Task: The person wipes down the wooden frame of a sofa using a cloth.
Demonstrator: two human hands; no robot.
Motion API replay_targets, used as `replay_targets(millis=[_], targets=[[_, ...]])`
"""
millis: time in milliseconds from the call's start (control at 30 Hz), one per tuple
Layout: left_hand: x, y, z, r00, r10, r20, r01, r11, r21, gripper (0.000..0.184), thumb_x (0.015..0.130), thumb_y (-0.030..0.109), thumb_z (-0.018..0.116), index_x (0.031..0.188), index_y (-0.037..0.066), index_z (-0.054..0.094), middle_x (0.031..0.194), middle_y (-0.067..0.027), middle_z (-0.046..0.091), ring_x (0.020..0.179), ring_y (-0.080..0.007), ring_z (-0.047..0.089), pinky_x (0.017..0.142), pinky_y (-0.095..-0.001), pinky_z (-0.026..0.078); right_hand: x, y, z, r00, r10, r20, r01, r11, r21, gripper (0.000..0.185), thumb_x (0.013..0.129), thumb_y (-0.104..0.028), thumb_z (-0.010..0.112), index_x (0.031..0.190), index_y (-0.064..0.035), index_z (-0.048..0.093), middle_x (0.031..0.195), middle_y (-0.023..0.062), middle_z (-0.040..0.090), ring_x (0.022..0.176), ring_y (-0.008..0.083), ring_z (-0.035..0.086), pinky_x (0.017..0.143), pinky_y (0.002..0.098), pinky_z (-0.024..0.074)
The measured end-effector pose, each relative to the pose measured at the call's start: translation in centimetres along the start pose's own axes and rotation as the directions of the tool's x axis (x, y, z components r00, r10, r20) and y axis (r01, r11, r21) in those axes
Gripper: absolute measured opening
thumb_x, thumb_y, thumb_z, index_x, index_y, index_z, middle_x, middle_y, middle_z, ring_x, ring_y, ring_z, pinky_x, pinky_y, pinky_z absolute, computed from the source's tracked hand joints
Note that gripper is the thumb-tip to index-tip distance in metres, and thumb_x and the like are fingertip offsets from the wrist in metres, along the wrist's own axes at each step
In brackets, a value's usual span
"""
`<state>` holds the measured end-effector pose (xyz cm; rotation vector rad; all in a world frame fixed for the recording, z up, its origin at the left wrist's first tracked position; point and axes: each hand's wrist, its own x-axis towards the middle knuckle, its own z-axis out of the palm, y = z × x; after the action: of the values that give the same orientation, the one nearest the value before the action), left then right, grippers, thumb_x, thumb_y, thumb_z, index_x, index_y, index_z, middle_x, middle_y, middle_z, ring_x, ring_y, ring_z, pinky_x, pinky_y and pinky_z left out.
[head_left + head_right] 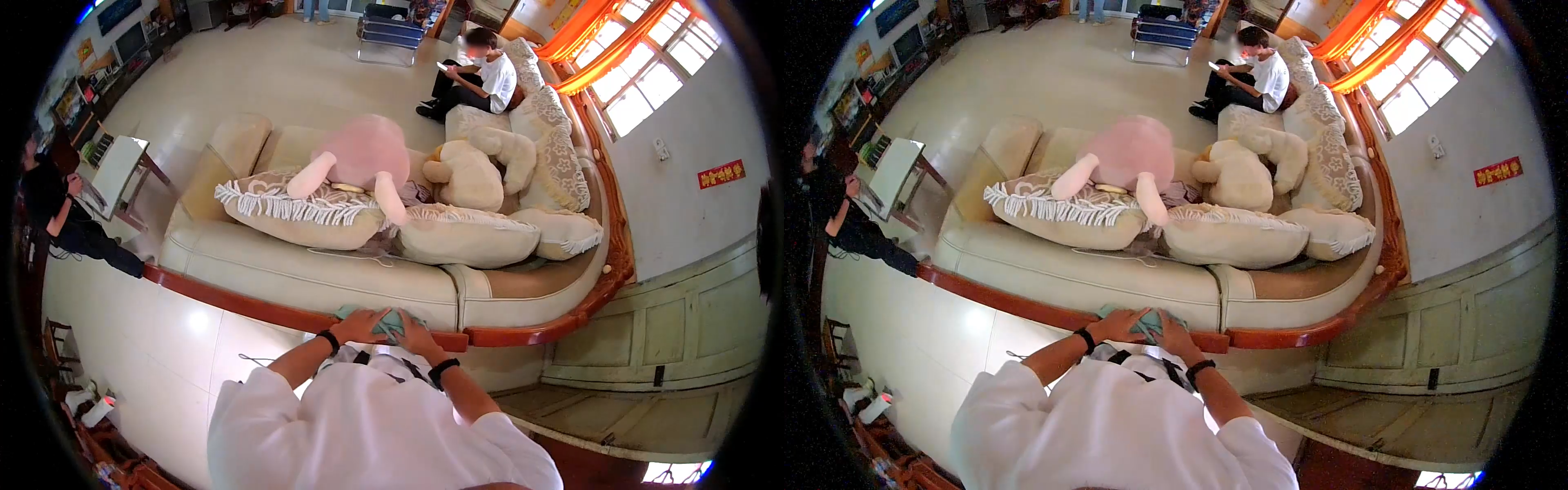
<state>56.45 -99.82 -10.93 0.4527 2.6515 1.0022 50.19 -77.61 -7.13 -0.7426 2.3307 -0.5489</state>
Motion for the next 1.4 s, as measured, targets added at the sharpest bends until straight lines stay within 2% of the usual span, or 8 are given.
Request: replay_targets(millis=[133,267,433,567,733,1000,1267,1400], targets=[[3.6,2.3,2.4,0.988,-0.106,-0.113,0.102,0.994,-0.045,0.067,0.091,0.056,0.054,0.137,0.008,0.051,0.109,-0.0228,0.067,0.104,-0.0403,0.061,0.091,-0.0503,0.046,0.6,5.4,-1.3,0.999,-0.035,-0.023,0.036,0.999,0.033,0.072,0.085,-0.033,0.066,0.142,-0.0008,0.035,0.123,0.0315,0.057,0.115,0.0446,0.056,0.098,0.0469,0.0453],[2.9,4.1,1.5,0.973,-0.211,-0.092,0.204,0.976,-0.075,0.058,0.091,0.050,0.055,0.131,0.008,0.057,0.108,-0.0211,0.068,0.102,-0.0399,0.062,0.092,-0.0498,0.046,3.3,5.3,-4.0,0.954,-0.068,0.290,0.066,0.998,0.015,0.072,0.080,-0.040,0.068,0.134,0.0011,0.044,0.121,0.0295,0.059,0.113,0.0405,0.058,0.098,0.0428,0.0462],[-4.1,0.7,1.0,0.873,-0.354,-0.336,0.343,0.935,-0.091,0.045,0.089,0.039,0.062,0.124,0.012,0.061,0.119,-0.0132,0.065,0.114,-0.0337,0.057,0.099,-0.0481,0.042,7.2,1.9,1.2,0.923,-0.262,0.282,0.270,0.963,0.009,0.083,0.076,-0.043,0.071,0.135,0.0058,0.040,0.120,0.0310,0.059,0.110,0.0400,0.059,0.096,0.0427,0.0468],[-9.0,-0.1,0.3,0.821,-0.342,-0.457,0.429,0.898,0.099,0.051,0.091,0.040,0.060,0.130,0.007,0.056,0.129,-0.0142,0.059,0.124,-0.0336,0.051,0.106,-0.0488,0.037,8.2,-4.0,1.6,0.921,-0.223,0.319,0.251,0.967,-0.052,0.090,0.074,-0.044,0.072,0.138,0.0071,0.036,0.122,0.0312,0.057,0.112,0.0402,0.059,0.098,0.0432,0.0460],[-7.9,-2.2,1.7,0.783,-0.481,-0.395,0.526,0.851,0.006,0.074,0.094,0.048,0.055,0.148,0.002,0.032,0.148,-0.0218,0.041,0.137,-0.0396,0.038,0.114,-0.0521,0.028,8.2,-3.1,3.4,0.940,-0.321,0.116,0.316,0.947,0.064,0.088,0.070,-0.044,0.075,0.133,0.0042,0.037,0.116,0.0311,0.060,0.108,0.0435,0.060,0.092,0.0474,0.0497],[1.4,2.6,1.1,0.977,-0.203,-0.059,0.194,0.973,-0.124,0.082,0.089,0.049,0.063,0.146,0.000,0.032,0.139,-0.0274,0.044,0.125,-0.0438,0.047,0.103,-0.0477,0.042,2.2,3.4,-3.5,0.941,-0.094,0.327,0.090,0.996,0.026,0.092,0.067,-0.035,0.081,0.137,0.0031,0.035,0.117,0.0288,0.061,0.111,0.0434,0.058,0.092,0.0462,0.0499],[9.0,6.6,6.9,0.974,-0.033,0.226,0.051,0.996,-0.074,0.091,0.086,0.057,0.061,0.148,0.000,0.028,0.141,-0.0270,0.043,0.121,-0.0445,0.051,0.101,-0.0467,0.043,-6.7,9.3,-5.7,0.992,0.112,-0.059,-0.125,0.947,-0.295,0.099,0.055,-0.036,0.089,0.137,-0.0080,0.041,0.121,0.0237,0.060,0.116,0.0405,0.056,0.096,0.0502,0.0455],[8.6,4.7,7.4,0.992,0.094,0.082,-0.086,0.992,-0.092,0.091,0.080,0.054,0.068,0.145,0.000,0.035,0.141,-0.0247,0.047,0.121,-0.0414,0.053,0.100,-0.0482,0.043,-6.7,5.6,-4.3,0.974,0.179,-0.138,-0.221,0.884,-0.412,0.100,0.054,-0.032,0.089,0.138,-0.0088,0.040,0.127,0.0197,0.055,0.122,0.0371,0.051,0.103,0.0489,0.0406]])
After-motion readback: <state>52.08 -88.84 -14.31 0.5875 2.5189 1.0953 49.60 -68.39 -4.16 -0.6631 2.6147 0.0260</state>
